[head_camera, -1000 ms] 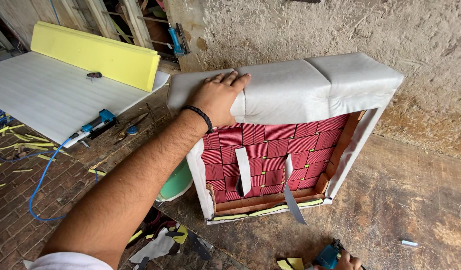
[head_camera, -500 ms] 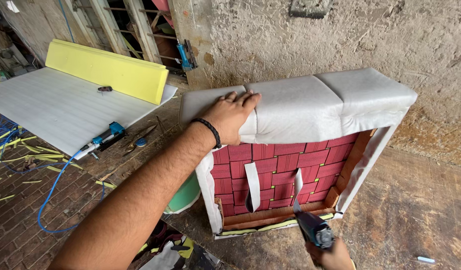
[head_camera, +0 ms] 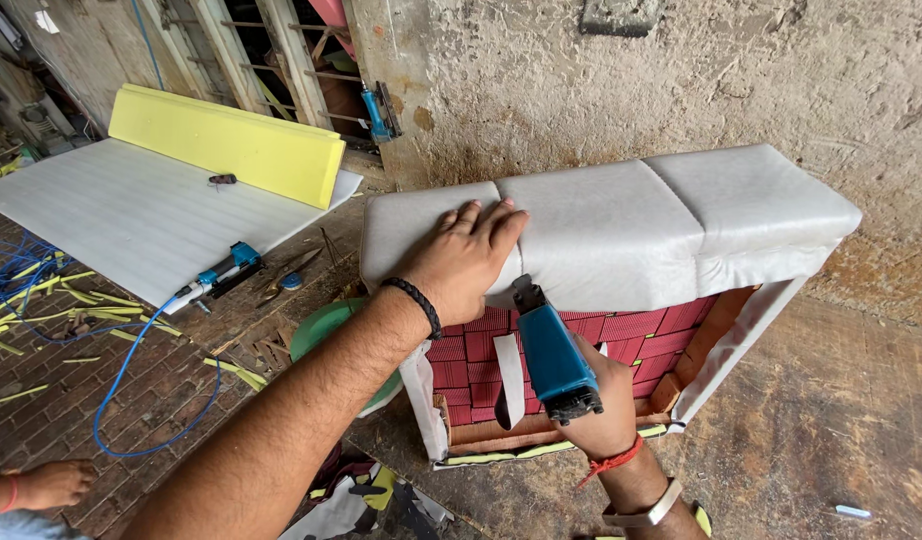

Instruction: The person staples a light-colored fabric cover onto a rectangular cushion frame using a pneumatic staple gun. They repeatedly pull the fabric taut, fold edges, and secure it along the sides and corners while adjusting the cushion's position.

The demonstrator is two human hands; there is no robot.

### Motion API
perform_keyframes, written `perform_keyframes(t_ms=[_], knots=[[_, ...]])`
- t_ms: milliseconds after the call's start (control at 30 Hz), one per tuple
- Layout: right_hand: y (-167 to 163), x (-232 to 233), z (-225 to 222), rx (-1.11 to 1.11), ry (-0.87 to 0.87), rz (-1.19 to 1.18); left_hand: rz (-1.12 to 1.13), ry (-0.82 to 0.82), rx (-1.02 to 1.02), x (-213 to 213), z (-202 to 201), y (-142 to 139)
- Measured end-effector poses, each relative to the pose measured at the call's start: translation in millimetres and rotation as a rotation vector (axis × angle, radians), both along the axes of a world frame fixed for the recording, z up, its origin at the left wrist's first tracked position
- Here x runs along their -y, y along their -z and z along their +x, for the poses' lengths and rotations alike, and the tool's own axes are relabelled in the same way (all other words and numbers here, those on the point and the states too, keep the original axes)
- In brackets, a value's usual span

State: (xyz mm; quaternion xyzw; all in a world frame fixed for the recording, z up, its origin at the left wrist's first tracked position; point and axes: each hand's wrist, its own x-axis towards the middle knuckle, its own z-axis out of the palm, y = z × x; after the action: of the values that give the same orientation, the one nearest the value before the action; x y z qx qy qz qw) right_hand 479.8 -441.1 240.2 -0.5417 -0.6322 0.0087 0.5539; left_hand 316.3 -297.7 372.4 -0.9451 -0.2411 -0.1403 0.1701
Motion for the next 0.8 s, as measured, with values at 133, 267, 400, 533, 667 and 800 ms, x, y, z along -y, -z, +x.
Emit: perform_keyframes(t_ms=[133, 267, 400, 533, 667, 800], knots=[[9.2, -0.1, 7.2, 0.062, 0.013, 0.002, 0.003, -0.004, 0.001, 5.1, 1.7, -1.1], [9.3, 4.3, 13.9, 0.039, -0.008, -0.060, 0.085, -0.075, 0.060, 28.6, -7.9, 6.6], [4.3, 5.9, 16.7, 0.014, -0.047, -0.082, 0.060, -0.096, 0.370, 62.7, -23.6, 34.6], [4.8, 2.0, 19.5, 0.005, -0.066, -0.102, 0.326, -0.282, 0.240, 59.3, -20.2, 52.2], [19.3, -5.1, 30.7, 0.078, -0.050, -0.123, 0.489, -0.229, 0.211, 52.3, -25.9, 58.5], [59.8, -4.6, 53.3, 0.069, -0.152, -0.247, 0.353, -0.117, 0.196, 55.4, -34.3, 53.1]])
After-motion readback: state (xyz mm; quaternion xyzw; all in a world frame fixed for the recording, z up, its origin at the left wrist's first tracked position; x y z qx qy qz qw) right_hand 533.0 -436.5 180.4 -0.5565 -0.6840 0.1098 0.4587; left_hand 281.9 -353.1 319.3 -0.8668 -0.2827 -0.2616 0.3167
